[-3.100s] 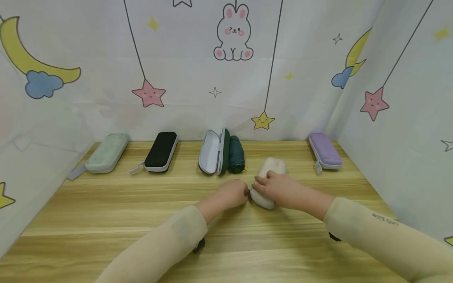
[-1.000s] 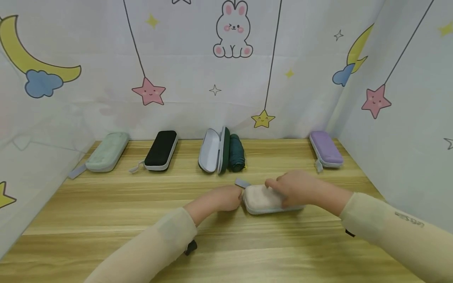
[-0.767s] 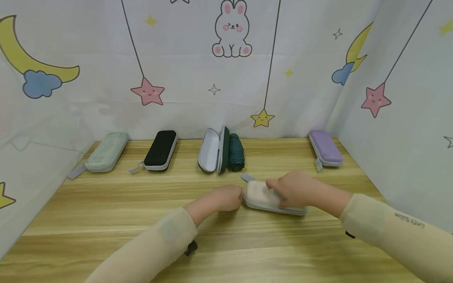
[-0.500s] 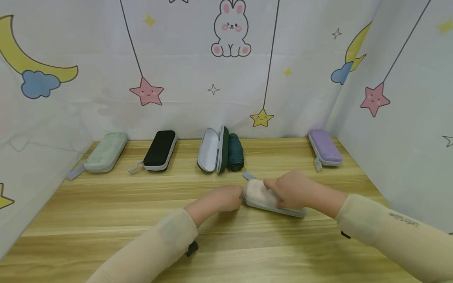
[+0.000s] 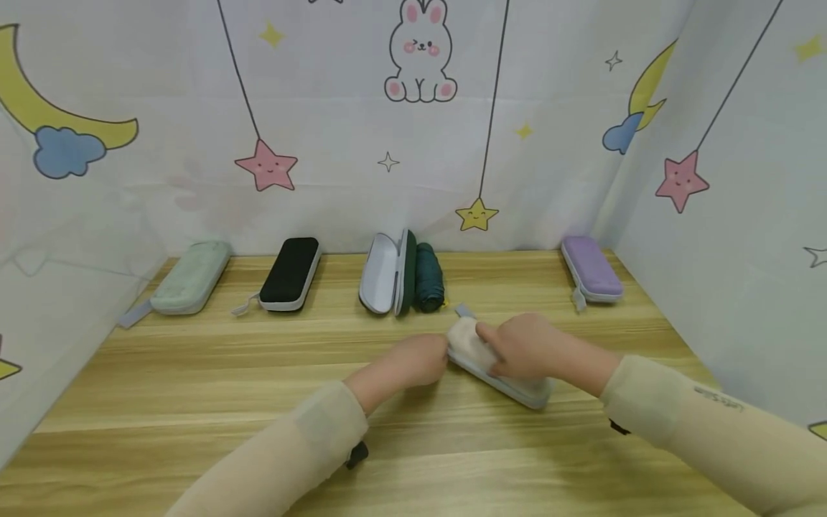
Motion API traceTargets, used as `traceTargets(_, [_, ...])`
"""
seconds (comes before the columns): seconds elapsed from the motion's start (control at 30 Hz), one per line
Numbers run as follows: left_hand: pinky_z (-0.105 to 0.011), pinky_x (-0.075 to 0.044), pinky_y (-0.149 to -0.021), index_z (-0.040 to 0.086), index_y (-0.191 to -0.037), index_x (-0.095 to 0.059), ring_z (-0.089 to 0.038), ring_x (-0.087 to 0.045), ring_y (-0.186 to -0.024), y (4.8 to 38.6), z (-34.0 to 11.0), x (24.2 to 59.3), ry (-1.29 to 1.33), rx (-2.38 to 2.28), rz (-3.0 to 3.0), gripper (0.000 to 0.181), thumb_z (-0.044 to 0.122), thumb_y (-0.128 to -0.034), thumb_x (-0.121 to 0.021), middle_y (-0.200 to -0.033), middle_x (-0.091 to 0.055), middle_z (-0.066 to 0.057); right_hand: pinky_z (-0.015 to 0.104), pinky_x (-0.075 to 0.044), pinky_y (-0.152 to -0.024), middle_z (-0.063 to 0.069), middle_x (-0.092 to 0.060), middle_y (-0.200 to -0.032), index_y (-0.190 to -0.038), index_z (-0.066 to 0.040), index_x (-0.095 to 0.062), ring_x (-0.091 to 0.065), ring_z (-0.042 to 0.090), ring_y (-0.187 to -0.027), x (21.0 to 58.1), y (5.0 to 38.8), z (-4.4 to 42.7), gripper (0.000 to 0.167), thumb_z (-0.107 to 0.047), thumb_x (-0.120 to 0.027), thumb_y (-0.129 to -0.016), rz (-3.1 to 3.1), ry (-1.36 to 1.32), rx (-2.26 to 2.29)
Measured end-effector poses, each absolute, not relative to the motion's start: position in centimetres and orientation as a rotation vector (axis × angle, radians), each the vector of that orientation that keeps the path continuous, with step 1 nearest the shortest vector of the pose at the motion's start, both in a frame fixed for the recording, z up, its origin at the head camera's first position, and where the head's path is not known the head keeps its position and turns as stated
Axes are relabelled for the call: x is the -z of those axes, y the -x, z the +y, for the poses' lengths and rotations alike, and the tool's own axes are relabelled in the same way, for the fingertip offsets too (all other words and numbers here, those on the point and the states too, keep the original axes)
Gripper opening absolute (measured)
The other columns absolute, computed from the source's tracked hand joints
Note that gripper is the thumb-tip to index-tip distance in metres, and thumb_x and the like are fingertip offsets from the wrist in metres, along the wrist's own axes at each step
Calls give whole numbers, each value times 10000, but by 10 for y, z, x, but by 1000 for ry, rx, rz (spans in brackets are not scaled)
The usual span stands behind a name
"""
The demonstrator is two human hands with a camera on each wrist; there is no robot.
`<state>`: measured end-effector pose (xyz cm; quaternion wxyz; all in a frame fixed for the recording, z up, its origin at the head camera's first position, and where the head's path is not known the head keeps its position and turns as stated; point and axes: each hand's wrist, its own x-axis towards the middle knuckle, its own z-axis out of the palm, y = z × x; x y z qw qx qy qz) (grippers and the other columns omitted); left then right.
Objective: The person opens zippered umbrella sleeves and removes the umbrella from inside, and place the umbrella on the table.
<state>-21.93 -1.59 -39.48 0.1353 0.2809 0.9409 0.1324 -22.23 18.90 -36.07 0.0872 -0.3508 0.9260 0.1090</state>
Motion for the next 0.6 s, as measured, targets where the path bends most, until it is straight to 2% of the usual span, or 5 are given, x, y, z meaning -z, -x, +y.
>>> traceTargets(0.37, [-314,-446,-599,70,-810,-561,-156,-445,-605,219,-11,397,-844,-379,2767,135,50,-942,-538,-697,-535,-16,385,-420,-487,-21,-518,-660,-1051,-110,-397,-502,156,-559,363,227,178,494,-464,-687,-865,2743,916,-300])
traceTargets(0.6, [-291,-419,-576,59,-796,-540,-153,-427,-587,218,-8,399,-873,-410,2762,152,35,-945,-527,-678,-490,-13,386,-431,-506,-2,-517,-645,-1041,-85,-389,-505,169,-551,361,228,171,495,-427,-700,-863,2746,862,-262])
